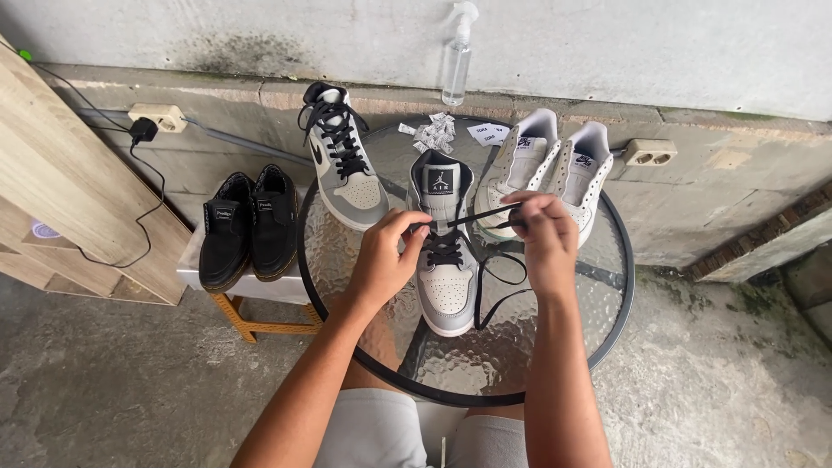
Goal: A person is threading laces through the eyelets of a high-top sneaker.
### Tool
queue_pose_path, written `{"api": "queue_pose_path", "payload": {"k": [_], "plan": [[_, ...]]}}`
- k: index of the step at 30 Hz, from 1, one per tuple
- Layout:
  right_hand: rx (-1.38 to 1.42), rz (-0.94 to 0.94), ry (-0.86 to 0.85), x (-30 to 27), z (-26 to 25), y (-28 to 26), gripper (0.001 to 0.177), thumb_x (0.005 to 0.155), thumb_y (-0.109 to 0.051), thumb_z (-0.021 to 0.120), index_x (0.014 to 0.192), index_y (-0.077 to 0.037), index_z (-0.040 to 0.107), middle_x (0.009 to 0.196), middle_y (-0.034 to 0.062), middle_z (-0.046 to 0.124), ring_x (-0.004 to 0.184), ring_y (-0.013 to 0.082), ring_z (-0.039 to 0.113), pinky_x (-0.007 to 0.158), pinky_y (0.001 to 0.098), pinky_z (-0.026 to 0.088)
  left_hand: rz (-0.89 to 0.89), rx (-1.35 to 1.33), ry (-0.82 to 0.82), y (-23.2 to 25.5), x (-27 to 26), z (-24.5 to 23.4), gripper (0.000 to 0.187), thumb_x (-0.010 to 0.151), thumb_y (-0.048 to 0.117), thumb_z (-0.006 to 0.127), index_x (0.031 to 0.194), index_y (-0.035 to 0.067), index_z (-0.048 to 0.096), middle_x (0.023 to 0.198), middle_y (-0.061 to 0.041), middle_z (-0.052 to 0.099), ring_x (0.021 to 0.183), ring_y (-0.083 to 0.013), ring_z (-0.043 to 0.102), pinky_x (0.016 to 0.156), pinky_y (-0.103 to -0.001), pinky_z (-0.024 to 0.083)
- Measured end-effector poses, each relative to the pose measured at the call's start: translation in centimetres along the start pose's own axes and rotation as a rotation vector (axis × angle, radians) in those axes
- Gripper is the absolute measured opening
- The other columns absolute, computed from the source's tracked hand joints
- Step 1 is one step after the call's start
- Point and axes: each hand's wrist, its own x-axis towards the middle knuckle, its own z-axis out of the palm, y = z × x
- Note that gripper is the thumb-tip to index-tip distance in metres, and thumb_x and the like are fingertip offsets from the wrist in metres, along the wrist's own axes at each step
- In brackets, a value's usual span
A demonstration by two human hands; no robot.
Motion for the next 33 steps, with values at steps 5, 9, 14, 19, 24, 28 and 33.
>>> {"api": "queue_pose_path", "payload": {"k": [5,9,14,19,24,28,33], "plan": [[0.434,0.036,-0.05,0.2,-0.8,-0.6,0.011,0.103,-0.024,0.049,0.1,-0.013,0.048,0.088,0.0174,0.065,0.07,0.0146,0.05,0.066,0.0263,0.039,-0.007,-0.059,0.023,0.0,0.1,0.2,0.012,0.096,0.008,0.065,0.104,0.011,0.073,0.082,-0.01,0.068,0.069,-0.0249,0.067,0.061,-0.033,0.053],[0.666,0.012,-0.214,0.1,-0.8,-1.3,0.011,0.102,-0.028,0.046,0.1,-0.018,0.045,0.061,0.0024,0.046,0.062,0.0139,0.038,0.063,0.0286,0.036,0.004,-0.075,0.032,0.0,0.0,0.3,0.015,0.096,0.006,0.064,0.106,0.013,0.074,0.086,-0.008,0.069,0.073,-0.0231,0.067,0.064,-0.033,0.052],[0.305,0.013,-0.212,-0.1,-0.8,0.8,0.011,0.098,-0.022,0.052,0.105,-0.013,0.051,0.054,-0.0037,0.038,0.054,0.0091,0.034,0.057,0.0269,0.032,0.01,-0.091,0.037,0.2,0.0,0.6,0.015,0.096,0.009,0.066,0.108,0.015,0.074,0.09,-0.007,0.07,0.077,-0.0244,0.067,0.065,-0.033,0.052],[-0.592,0.02,-0.197,-1.4,3.0,-0.5,0.015,0.085,-0.016,0.079,0.097,-0.01,0.072,0.041,0.0022,0.043,0.041,0.012,0.037,0.049,0.0258,0.03,0.043,-0.148,0.037,1.4,0.4,0.1,0.016,0.097,0.008,0.065,0.109,0.015,0.074,0.093,-0.006,0.071,0.079,-0.0208,0.065,0.066,-0.031,0.051],[-0.883,0.033,-0.159,-1.4,4.0,-0.6,0.013,0.084,-0.02,0.082,0.089,-0.01,0.075,0.043,0.0046,0.052,0.042,0.0167,0.049,0.054,0.0285,0.041,0.12,-0.147,0.042,1.6,1.7,0.1,0.018,0.098,0.006,0.063,0.109,0.015,0.074,0.095,-0.004,0.072,0.084,-0.0212,0.066,0.07,-0.031,0.052],[-0.892,0.082,-0.179,-1.2,3.5,-0.4,0.021,0.087,-0.026,0.081,0.095,-0.008,0.074,0.044,0.0041,0.053,0.044,0.017,0.049,0.055,0.0291,0.041,0.171,-0.144,0.046,1.3,2.8,0.1,0.018,0.098,0.004,0.063,0.108,0.014,0.073,0.098,-0.005,0.073,0.09,-0.0256,0.067,0.074,-0.034,0.053],[-0.813,0.059,-0.209,-1.4,3.1,0.3,0.013,0.091,-0.015,0.076,0.085,-0.005,0.072,0.045,0.0031,0.05,0.045,0.0151,0.047,0.054,0.0296,0.039,0.225,-0.092,0.019,-0.6,4.4,0.5,0.017,0.099,0.008,0.063,0.11,0.016,0.073,0.097,-0.001,0.073,0.102,-0.0242,0.065,0.09,-0.038,0.047]]}}
